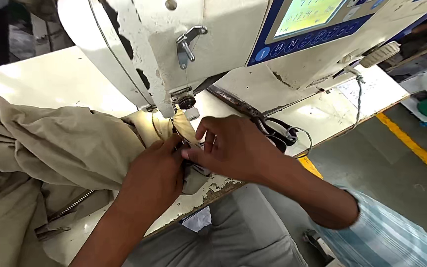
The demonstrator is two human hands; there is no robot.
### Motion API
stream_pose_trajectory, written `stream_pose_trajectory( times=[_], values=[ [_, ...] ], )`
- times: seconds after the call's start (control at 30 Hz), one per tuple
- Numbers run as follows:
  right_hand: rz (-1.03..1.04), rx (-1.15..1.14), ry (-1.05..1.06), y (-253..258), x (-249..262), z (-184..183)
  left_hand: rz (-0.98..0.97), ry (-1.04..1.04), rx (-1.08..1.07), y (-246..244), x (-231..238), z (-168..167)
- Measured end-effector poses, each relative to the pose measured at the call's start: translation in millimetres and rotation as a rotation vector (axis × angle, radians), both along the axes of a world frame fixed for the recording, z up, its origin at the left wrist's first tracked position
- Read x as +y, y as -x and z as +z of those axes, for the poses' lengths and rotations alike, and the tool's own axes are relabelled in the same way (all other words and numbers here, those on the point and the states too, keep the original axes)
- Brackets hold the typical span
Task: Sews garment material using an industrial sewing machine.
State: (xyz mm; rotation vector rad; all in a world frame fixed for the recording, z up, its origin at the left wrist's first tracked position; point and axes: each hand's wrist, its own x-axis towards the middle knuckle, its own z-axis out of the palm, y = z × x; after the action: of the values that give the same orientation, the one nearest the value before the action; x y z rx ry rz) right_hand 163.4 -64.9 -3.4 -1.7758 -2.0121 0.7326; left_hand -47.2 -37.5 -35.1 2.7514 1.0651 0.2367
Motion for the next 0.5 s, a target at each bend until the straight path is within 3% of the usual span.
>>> stream_pose_trajectory(
  times=[0.07, 0.23, 0.37, 0.5],
  values=[
    [0.015, -0.151, -0.062, 12.3, -16.4, 5.4, -0.019, 0.011, 0.011, 0.1, 0.9, 1.5],
    [0.082, -0.343, -0.473, 29.5, -32.4, 3.0, -0.034, 0.009, -0.002, -1.1, 1.0, 5.2],
    [0.209, -0.27, -0.228, 18.4, -39.5, 10.0, -0.03, 0.027, 0.027, -0.5, 1.3, 4.9],
    [0.062, -0.043, -0.187, -4.8, -19.7, 22.1, -0.026, 0.015, 0.018, -0.3, 1.0, 2.8]
  ],
)
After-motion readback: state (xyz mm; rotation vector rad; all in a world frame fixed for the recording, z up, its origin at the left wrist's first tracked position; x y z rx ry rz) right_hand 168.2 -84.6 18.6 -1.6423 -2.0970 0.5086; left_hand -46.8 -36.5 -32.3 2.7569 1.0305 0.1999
